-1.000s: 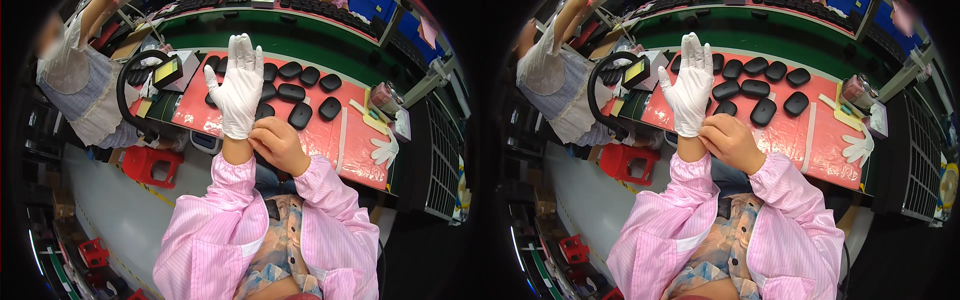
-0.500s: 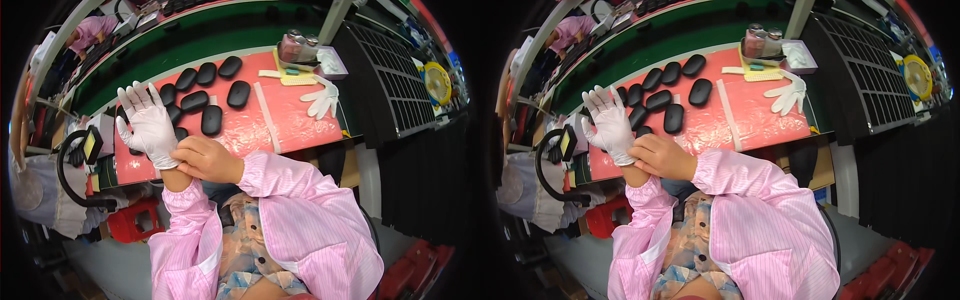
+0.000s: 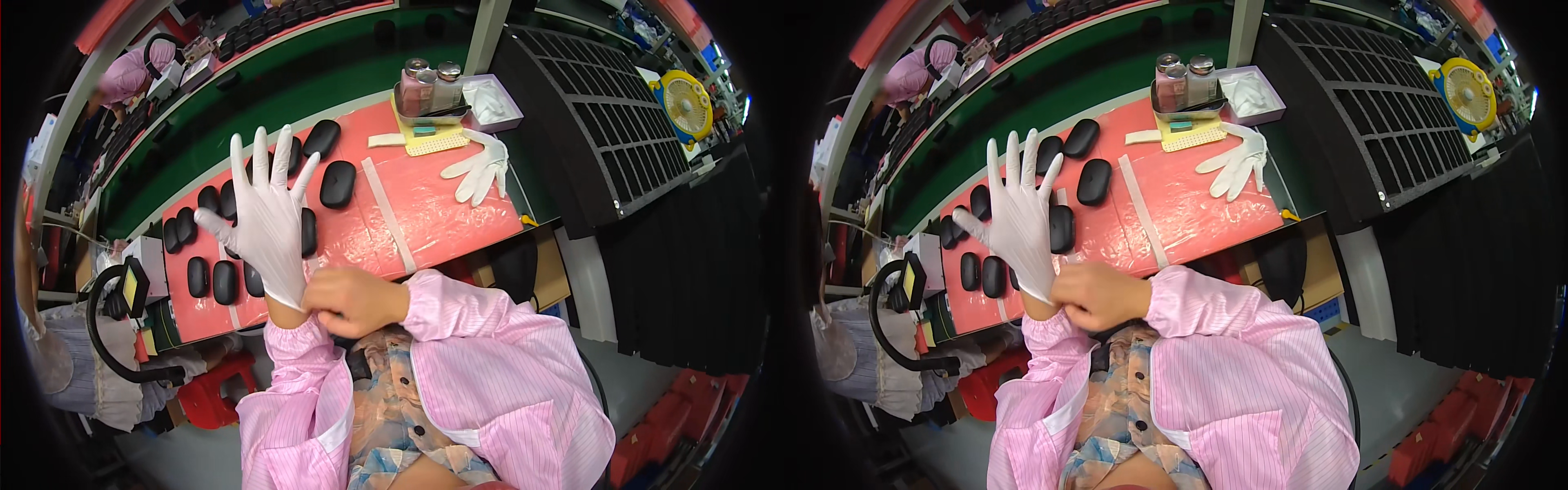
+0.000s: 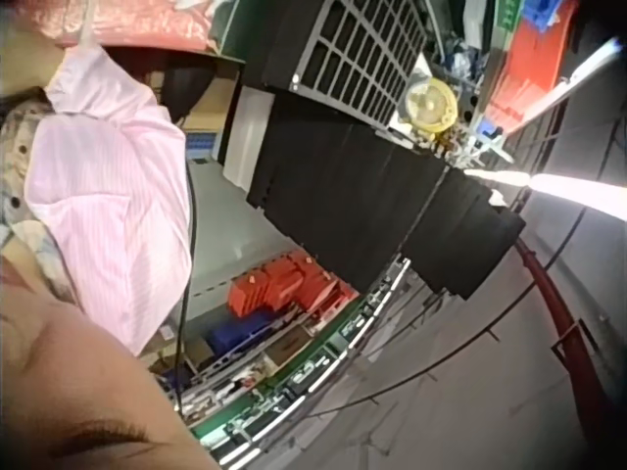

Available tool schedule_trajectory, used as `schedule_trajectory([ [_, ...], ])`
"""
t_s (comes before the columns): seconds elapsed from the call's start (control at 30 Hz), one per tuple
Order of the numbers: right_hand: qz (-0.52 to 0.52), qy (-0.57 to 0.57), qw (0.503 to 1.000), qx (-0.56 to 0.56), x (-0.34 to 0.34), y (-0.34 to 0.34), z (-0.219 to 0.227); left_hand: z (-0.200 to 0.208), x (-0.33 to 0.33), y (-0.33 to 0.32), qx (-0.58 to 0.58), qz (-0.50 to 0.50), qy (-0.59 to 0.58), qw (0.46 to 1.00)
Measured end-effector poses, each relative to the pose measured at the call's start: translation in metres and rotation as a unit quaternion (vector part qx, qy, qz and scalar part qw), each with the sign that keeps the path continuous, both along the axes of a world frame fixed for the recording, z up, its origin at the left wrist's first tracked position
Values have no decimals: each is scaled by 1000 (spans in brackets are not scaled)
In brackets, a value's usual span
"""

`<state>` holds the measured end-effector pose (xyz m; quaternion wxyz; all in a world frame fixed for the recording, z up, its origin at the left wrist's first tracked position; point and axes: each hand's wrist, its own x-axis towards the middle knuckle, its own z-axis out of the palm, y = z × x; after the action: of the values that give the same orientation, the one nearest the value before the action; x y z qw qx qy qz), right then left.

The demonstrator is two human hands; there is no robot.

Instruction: Inspecting and cleaning earbud charging cases at an electronics factory workstation.

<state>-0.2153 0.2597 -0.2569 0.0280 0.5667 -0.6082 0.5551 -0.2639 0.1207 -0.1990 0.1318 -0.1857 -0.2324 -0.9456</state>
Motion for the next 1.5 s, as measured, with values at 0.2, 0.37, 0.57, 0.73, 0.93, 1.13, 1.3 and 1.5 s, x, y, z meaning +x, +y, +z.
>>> schedule_trajectory([
  [0.2, -364, -239, 884, -169, -126, 62, 50, 15, -8, 52, -458, 243, -119, 847],
  [0.37, -537, -110, 832, -84, -203, 65, 90, 7, 11, 133, -785, 91, -1, 613],
  [0.57, -403, -405, 767, -293, -224, 116, 97, -22, 37, 159, -695, -13, 214, 687],
  [0.73, -356, -341, 804, -331, -164, 134, 62, 1, 55, 108, -812, -60, 219, 538],
  [0.93, -784, -178, 565, 184, -151, 229, -42, 22, 66, 17, -819, 173, 60, 544],
  [1.13, -661, -151, 727, 108, -159, 176, -35, 6, 71, -15, -718, 143, -120, 670],
  [1.3, -456, -21, 888, 58, -72, 23, 27, 14, 61, -7, -588, 182, -180, 768],
  [1.5, -226, -103, 965, 84, -41, -17, 39, 8, 46, -23, -629, 260, -139, 719],
])
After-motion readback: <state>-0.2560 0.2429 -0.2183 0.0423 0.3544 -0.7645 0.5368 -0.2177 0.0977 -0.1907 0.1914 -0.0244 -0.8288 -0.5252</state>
